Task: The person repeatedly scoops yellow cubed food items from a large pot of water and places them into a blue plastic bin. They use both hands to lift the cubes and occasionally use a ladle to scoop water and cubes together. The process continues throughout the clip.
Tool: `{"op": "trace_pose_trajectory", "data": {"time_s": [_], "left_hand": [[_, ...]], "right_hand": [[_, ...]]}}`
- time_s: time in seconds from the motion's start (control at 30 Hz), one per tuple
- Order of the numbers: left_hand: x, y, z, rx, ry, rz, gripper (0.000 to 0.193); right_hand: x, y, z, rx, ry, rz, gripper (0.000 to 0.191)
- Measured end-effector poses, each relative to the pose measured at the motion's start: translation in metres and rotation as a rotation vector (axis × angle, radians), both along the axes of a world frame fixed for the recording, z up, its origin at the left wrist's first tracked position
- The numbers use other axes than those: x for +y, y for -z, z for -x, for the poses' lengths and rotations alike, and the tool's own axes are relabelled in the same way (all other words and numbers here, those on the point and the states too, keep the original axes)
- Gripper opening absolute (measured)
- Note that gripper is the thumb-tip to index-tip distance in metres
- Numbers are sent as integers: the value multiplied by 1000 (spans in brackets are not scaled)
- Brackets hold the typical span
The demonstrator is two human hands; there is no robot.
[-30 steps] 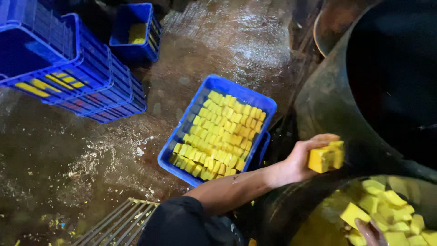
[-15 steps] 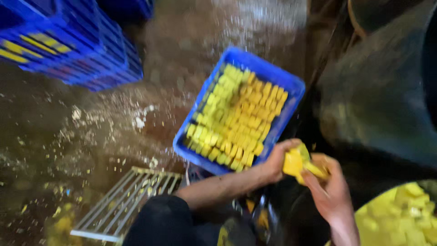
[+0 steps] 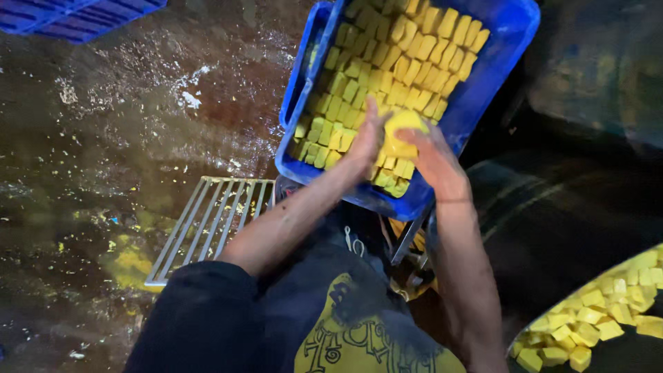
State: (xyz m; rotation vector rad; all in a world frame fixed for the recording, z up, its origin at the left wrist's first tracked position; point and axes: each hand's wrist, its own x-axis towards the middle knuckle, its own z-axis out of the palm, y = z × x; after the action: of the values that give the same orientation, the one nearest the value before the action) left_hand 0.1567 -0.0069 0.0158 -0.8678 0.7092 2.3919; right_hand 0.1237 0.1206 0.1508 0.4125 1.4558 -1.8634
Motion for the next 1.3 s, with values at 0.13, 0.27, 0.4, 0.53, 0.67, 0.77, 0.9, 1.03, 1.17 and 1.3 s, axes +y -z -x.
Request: {"op": "trace_pose_trajectory", "data": {"time_s": [0.13,0.27,0.4,0.53,0.67,0.77,0.9,1.03,1.17,1.3], "left_hand": [[-92,28,-31,545,1123,1529,69],[-110,4,-71,532,1147,1618,65],[-95,-13,-79,586,1153,1946,76],[-97,13,-70,487,988,1866,77],[-103,33,-56,434,1024,1658,96],[-68,12,-33,464,1099,1889,96],[57,-72,0,989,683,1507,78],[202,-179,-27,1523,427,968,46],[355,-214,-92,1926,1086,636,36],[456,-159,-166,2231,1669,694,33]], "right_hand": [[-68,39,33,-17,-12,-308,62],[-162,98,14,119,-354,-1233,85],[-150,136,-7,153,-482,-1117,82],[-54,132,-1,71,-70,-249,68],[13,69,-42,149,-1,-256,56],[52,-14,-87,197,144,-166,54],[124,-144,-158,421,369,-38,52],[227,-203,-245,581,749,-592,41],[362,-130,-308,78,649,-1275,41],[453,-11,-348,43,209,-1483,49]]}}
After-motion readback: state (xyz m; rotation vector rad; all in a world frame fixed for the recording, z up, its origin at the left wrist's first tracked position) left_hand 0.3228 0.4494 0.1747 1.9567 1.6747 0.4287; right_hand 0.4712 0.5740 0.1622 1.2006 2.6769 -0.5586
